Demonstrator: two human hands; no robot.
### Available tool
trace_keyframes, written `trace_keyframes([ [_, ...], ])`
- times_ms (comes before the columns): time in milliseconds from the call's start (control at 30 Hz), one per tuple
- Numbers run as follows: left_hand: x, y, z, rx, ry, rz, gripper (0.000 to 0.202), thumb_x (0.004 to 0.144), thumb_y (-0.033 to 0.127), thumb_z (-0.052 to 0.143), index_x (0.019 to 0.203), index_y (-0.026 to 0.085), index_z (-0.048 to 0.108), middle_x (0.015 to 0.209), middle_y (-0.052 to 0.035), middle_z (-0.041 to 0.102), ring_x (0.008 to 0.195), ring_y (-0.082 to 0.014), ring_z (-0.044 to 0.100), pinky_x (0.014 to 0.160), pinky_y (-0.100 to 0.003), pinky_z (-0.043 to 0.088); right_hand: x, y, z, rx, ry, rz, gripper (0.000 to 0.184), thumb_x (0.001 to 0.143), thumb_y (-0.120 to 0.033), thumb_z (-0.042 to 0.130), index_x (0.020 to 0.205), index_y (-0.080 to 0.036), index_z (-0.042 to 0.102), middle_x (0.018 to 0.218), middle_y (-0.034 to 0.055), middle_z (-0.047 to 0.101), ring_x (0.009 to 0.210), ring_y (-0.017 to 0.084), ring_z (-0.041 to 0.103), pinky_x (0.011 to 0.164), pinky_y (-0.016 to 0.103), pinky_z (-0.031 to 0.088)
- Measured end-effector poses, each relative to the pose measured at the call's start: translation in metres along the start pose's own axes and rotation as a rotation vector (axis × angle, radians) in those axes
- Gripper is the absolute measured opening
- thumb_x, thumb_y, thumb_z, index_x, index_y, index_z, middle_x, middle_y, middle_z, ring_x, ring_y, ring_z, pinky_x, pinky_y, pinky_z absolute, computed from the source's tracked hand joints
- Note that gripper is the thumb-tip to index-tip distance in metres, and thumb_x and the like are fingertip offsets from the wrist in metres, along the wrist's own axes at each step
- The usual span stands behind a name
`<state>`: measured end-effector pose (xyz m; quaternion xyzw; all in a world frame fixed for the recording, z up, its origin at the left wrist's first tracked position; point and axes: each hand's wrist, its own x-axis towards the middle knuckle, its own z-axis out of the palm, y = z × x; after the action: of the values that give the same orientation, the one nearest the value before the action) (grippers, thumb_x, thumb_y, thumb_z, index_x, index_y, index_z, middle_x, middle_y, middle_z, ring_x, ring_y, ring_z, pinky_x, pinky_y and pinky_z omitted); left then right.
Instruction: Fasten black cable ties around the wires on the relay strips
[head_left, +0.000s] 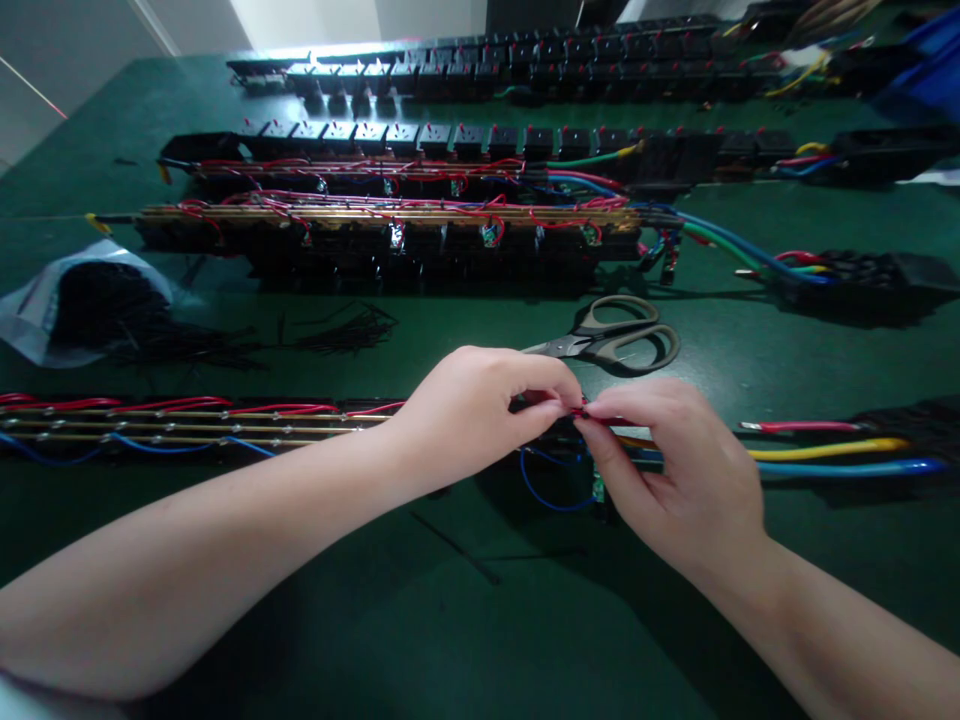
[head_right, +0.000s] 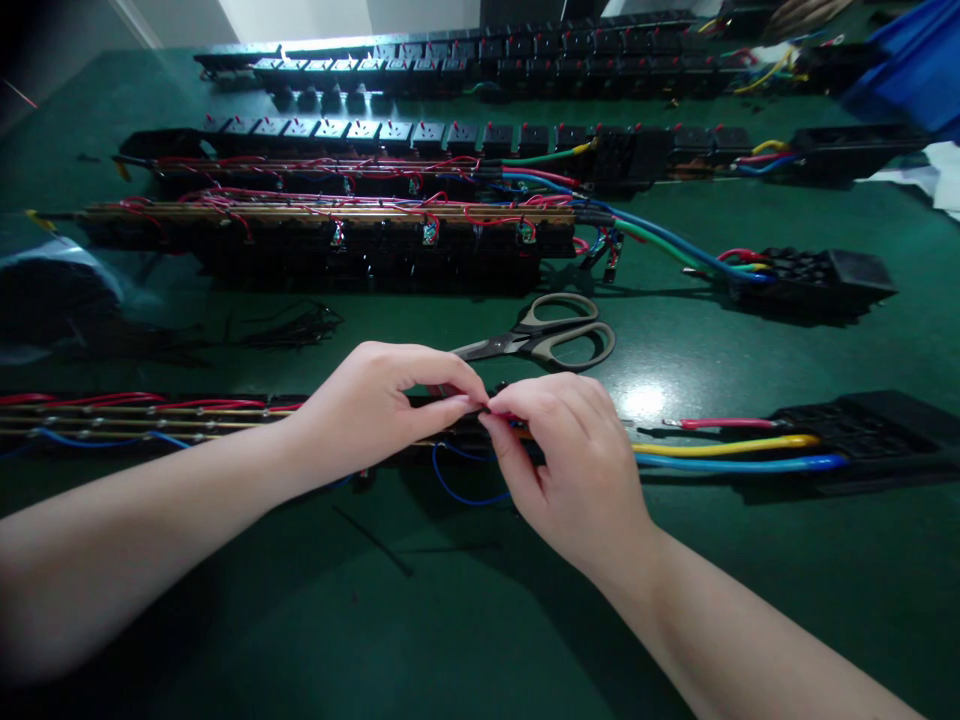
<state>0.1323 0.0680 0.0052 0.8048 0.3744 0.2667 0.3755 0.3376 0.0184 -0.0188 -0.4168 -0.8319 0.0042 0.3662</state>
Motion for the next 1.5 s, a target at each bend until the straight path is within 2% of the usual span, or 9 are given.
trace_keyframes([
  [800,0.001,-0.002,0.002,0.018,0.022,0.049,0.015,0.089,0.01,0.066,0.09,0.02,0.078,0.088,0.005,0.078,0.078,-0.0092,0.07,0.072,-0.018,0.05,0.001,0.002,0.001,-0.014,-0.008,-0.017,0.021,0.093,-0.012,0.068,0.108,-0.023,0.058,0.096,0.0042,0.072,0.086,0.02,0.069,0.074,0.036,0.054],
  [1067,0.002,-0.004,0.002,0.076,0.05,0.128,0.015,0.088,0.009,0.068,0.089,0.02,0.077,0.088,0.0037,0.078,0.081,-0.0109,0.07,0.074,-0.02,0.051,0.0,0.001,0.0,0.006,-0.001,0.006,0.02,0.092,-0.013,0.068,0.106,-0.024,0.057,0.097,0.0046,0.071,0.086,0.02,0.068,0.073,0.036,0.055],
  [1333,0.001,0.005,-0.006,0.101,-0.024,0.078,0.017,0.088,0.007,0.066,0.094,0.02,0.076,0.093,0.0044,0.078,0.084,-0.0111,0.072,0.078,-0.02,0.052,0.0,0.002,0.0,-0.009,-0.011,0.001,0.022,0.092,-0.012,0.067,0.107,-0.025,0.058,0.098,0.0047,0.072,0.087,0.021,0.069,0.073,0.037,0.055],
  [1500,-0.002,0.008,-0.003,0.075,-0.002,0.046,0.018,0.088,0.006,0.063,0.096,0.019,0.072,0.094,0.0043,0.077,0.084,-0.0111,0.072,0.078,-0.02,0.054,0.001,0.001,0.0,-0.014,-0.014,-0.009,0.021,0.093,-0.012,0.065,0.108,-0.025,0.057,0.098,0.0053,0.072,0.087,0.021,0.069,0.074,0.036,0.056],
])
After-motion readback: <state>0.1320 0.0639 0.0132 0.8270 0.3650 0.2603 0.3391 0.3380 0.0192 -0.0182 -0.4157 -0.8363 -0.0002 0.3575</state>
